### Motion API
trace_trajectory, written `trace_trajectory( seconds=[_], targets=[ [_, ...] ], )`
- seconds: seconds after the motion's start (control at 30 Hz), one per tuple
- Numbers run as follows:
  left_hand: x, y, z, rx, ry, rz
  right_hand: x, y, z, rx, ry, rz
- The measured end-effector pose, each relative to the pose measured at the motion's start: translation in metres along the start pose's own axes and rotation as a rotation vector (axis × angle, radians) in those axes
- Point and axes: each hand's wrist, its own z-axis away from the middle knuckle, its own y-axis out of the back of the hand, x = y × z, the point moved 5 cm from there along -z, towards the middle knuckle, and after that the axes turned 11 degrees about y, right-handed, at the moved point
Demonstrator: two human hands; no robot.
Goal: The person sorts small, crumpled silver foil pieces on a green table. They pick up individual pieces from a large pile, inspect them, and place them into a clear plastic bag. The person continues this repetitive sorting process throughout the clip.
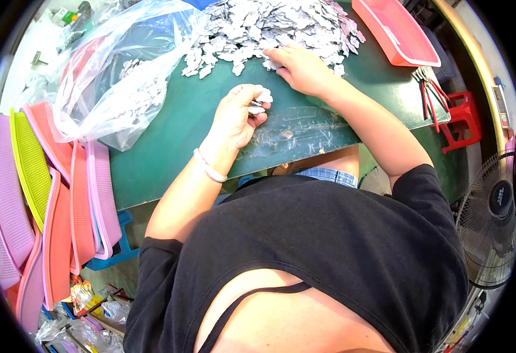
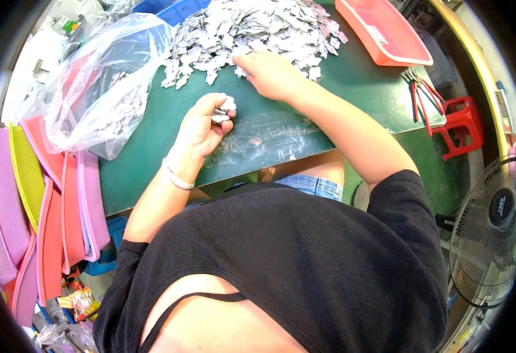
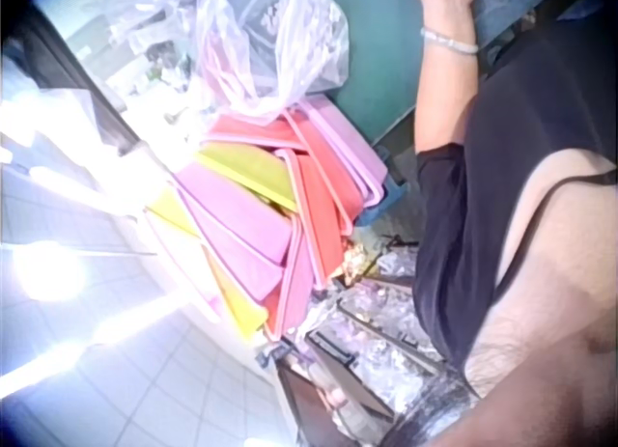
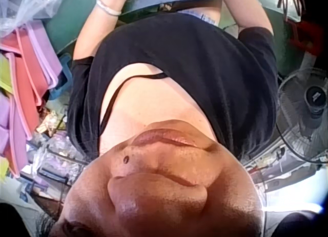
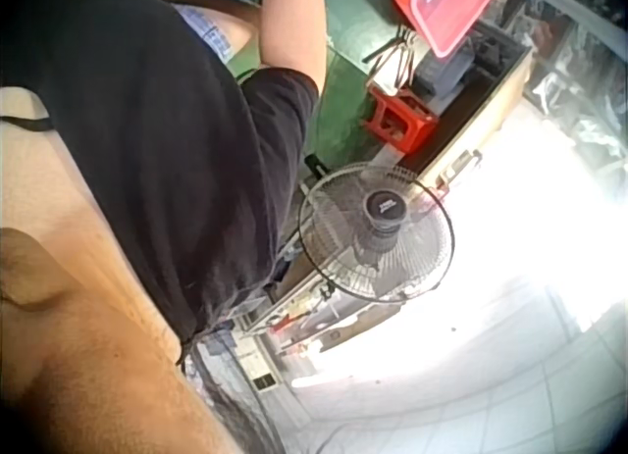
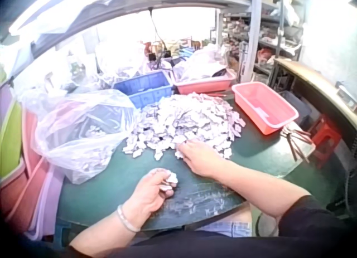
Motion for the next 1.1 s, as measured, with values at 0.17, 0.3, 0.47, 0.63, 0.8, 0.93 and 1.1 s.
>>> trace_trajectory(
  seconds=[0.17,0.3,0.47,0.63,0.8,0.93,1.1],
  targets=[
    [0.006,-0.001,0.007,0.006,-0.022,0.056,0.02,-0.006,0.004,0.073,-0.269,-0.295],
    [0.007,-0.003,0.002,0.004,-0.027,0.02,0.017,-0.002,0.006,0.091,-0.468,-0.743],
    [0.005,-0.008,-0.005,-0.016,-0.053,-0.026,0.0,0.009,0.003,0.062,-0.448,-0.895],
    [0.003,0.001,-0.008,-0.003,-0.01,0.03,0.012,0.005,0.003,-0.015,-0.176,-0.299],
    [0.005,0.001,-0.003,-0.028,-0.028,0.053,0.002,-0.009,-0.002,-0.011,0.125,0.085],
    [0.009,0.003,-0.002,-0.047,-0.058,0.042,0.015,-0.01,-0.001,0.04,-0.056,-0.04],
    [0.009,0.005,-0.006,-0.065,-0.024,0.06,0.026,-0.005,0.006,0.078,-0.521,-0.805]
  ],
)
